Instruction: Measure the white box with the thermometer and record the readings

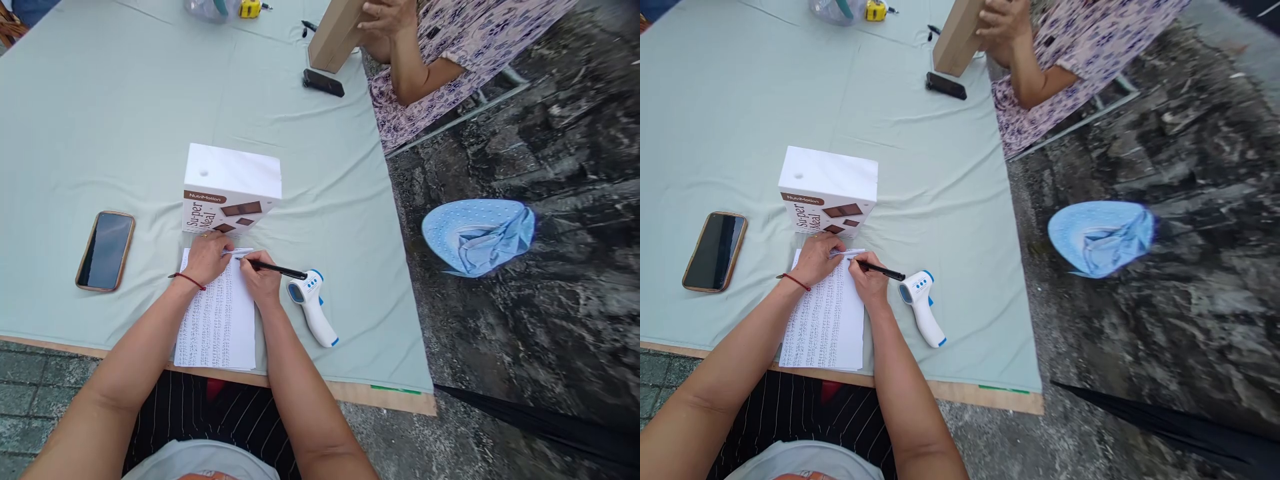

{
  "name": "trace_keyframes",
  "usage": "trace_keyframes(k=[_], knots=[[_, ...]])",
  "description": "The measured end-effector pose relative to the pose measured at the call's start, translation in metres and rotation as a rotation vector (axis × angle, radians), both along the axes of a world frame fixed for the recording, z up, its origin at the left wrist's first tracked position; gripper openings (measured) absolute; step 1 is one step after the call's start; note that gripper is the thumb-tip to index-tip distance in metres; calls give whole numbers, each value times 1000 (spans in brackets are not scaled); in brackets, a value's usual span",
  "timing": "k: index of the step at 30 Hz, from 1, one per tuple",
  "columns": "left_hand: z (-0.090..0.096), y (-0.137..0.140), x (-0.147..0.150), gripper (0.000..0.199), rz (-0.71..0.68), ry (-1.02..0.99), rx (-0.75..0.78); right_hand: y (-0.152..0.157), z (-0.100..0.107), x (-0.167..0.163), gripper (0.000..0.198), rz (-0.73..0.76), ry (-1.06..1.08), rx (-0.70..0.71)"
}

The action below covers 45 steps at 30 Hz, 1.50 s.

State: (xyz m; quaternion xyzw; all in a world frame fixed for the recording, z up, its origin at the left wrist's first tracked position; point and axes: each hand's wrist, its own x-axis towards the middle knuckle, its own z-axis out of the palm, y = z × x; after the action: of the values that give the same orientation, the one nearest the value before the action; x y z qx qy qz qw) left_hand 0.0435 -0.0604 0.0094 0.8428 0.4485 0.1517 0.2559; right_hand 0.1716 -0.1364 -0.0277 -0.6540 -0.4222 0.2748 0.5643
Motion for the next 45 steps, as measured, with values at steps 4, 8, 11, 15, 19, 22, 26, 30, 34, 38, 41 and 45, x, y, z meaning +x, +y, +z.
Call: trace_keyframes(k=[4,8,11,15,19,22,26,30,34,38,41,45], knots=[[0,0,0,16,-1,5,-4,0,1,0,11,3,5,-1],[0,-1,1,16,0,4,0,-1,1,0,11,6,0,-17],[0,-1,1,16,6,9,-6,-1,0,0,11,20,-12,-22],[1,-1,0,16,8,12,-12,-1,-1,0,12,20,-23,-22],[1,-1,0,16,7,7,-10,-1,-2,0,11,23,-27,-23],[1,-1,0,15,7,4,-1,-1,-2,1,10,21,-21,-19],[0,-1,0,14,3,-3,0,0,0,0,10,13,-15,-29],[1,-1,1,11,3,15,-5,0,1,0,12,-14,4,-48],[2,-1,1,11,3,29,-10,0,0,0,11,-5,0,-46],[3,-1,1,11,-1,26,-9,0,-1,0,11,0,-17,-45],[3,-1,1,11,0,29,-15,0,-2,0,11,-6,-30,-43],[4,-1,1,11,2,32,-16,0,-1,0,11,-4,-35,-45]])
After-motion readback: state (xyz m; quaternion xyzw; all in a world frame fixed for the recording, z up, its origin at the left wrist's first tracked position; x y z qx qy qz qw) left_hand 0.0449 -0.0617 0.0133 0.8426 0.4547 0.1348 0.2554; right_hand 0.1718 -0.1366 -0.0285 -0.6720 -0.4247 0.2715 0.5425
